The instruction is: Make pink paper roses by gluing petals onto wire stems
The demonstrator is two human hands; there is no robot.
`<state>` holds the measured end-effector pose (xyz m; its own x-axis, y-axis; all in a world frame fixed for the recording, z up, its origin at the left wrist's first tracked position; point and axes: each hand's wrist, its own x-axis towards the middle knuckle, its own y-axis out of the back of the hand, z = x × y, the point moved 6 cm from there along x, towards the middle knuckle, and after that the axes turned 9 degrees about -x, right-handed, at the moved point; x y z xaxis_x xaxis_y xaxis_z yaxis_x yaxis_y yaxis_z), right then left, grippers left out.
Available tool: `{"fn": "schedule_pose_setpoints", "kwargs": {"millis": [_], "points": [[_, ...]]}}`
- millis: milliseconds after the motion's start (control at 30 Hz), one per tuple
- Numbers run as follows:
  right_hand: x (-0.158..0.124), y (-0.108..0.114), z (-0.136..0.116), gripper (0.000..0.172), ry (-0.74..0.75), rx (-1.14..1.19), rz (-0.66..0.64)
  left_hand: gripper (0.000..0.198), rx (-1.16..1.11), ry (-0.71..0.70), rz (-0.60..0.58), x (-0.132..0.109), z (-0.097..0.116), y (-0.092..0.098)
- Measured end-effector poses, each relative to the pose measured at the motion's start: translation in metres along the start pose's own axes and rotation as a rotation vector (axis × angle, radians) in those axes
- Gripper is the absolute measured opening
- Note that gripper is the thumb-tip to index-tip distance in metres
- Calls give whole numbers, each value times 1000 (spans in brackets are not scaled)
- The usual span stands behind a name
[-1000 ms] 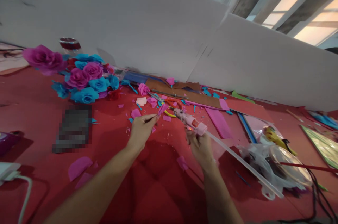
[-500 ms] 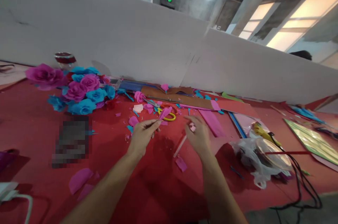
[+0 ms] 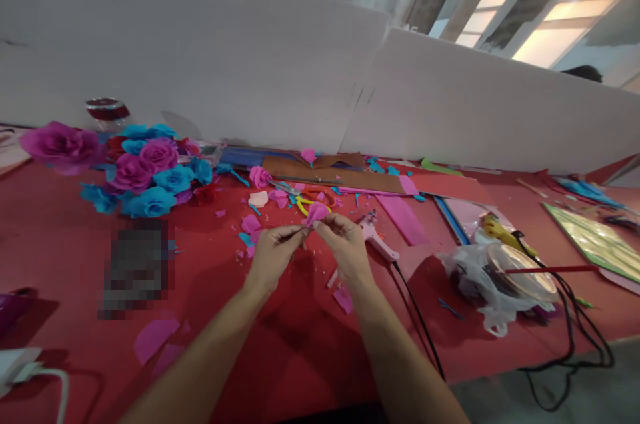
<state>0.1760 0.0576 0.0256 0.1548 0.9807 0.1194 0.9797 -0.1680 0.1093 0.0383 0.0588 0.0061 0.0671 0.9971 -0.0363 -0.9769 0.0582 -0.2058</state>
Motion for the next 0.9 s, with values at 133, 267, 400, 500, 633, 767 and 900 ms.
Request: {"fn": "schedule_pose_setpoints", "kwargs": {"millis": [133, 267, 400, 500, 633, 767, 900], "points": [[-1, 0, 1, 12, -45, 106, 10, 29, -8, -6, 5, -1, 0, 0], [-2, -1, 2, 11, -91, 194, -18, 28, -79, 14, 0, 0, -4, 0], [-1, -2, 2, 13, -60, 185, -45, 26, -100, 22, -20, 0, -7, 0], [0, -2, 3, 12, -42, 162, -39, 26, -70, 15, 0, -1, -6, 0], [0, -2, 5, 11, -68, 197, -11, 24, -98, 21, -11, -2, -4, -2], [0, -2, 10, 11, -130, 297, 4, 25, -317, 149, -22, 1, -10, -1], [-2, -8, 15, 14, -198, 350, -60, 22, -476, 223, 25, 4, -14, 3]]}}
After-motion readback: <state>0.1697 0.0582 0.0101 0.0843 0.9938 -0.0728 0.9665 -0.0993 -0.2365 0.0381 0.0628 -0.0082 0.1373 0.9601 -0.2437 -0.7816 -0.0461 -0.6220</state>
